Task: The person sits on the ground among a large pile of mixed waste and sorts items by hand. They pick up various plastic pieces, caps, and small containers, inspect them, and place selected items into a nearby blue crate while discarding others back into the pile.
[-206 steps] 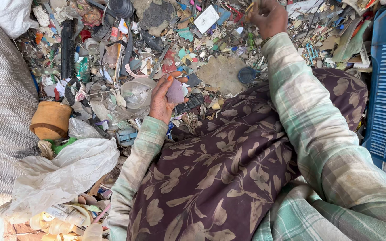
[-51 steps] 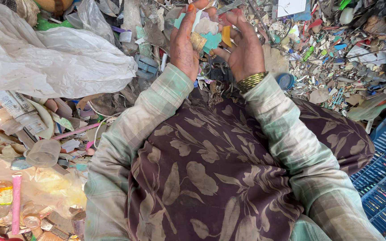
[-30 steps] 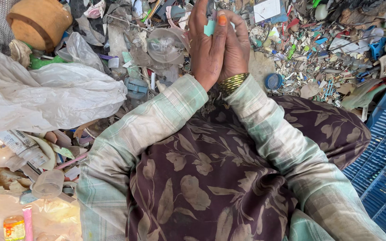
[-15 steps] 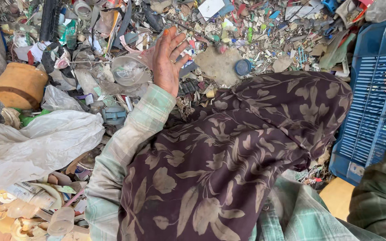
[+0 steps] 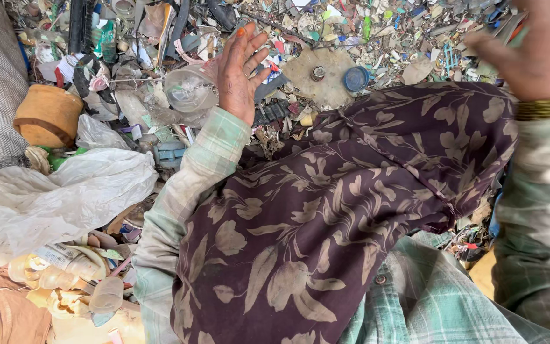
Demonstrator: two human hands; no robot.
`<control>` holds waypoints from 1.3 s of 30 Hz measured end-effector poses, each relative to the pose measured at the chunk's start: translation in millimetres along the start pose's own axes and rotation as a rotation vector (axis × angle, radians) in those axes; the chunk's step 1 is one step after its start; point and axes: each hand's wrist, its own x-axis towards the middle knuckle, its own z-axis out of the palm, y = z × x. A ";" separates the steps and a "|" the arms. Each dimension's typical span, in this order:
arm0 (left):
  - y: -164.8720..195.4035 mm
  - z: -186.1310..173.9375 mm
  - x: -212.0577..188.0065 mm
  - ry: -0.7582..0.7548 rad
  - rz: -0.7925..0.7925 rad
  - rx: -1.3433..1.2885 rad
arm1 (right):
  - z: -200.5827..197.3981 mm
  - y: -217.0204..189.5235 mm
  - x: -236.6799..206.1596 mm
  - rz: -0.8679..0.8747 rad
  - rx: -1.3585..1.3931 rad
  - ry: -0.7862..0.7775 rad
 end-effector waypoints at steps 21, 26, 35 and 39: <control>-23.8 -32.9 4.6 -0.018 -0.256 -0.106 | 195.9 -74.2 114.1 0.049 0.746 0.144; -21.5 -37.3 3.8 0.090 -0.200 -0.127 | 235.9 -14.0 128.2 0.060 0.333 0.150; -10.4 -13.9 6.8 -0.020 -0.393 -0.005 | 200.9 -102.6 111.3 0.017 0.756 0.007; -13.0 -13.2 7.1 -0.047 -0.474 -0.025 | 212.8 -94.9 119.0 0.128 0.872 -0.036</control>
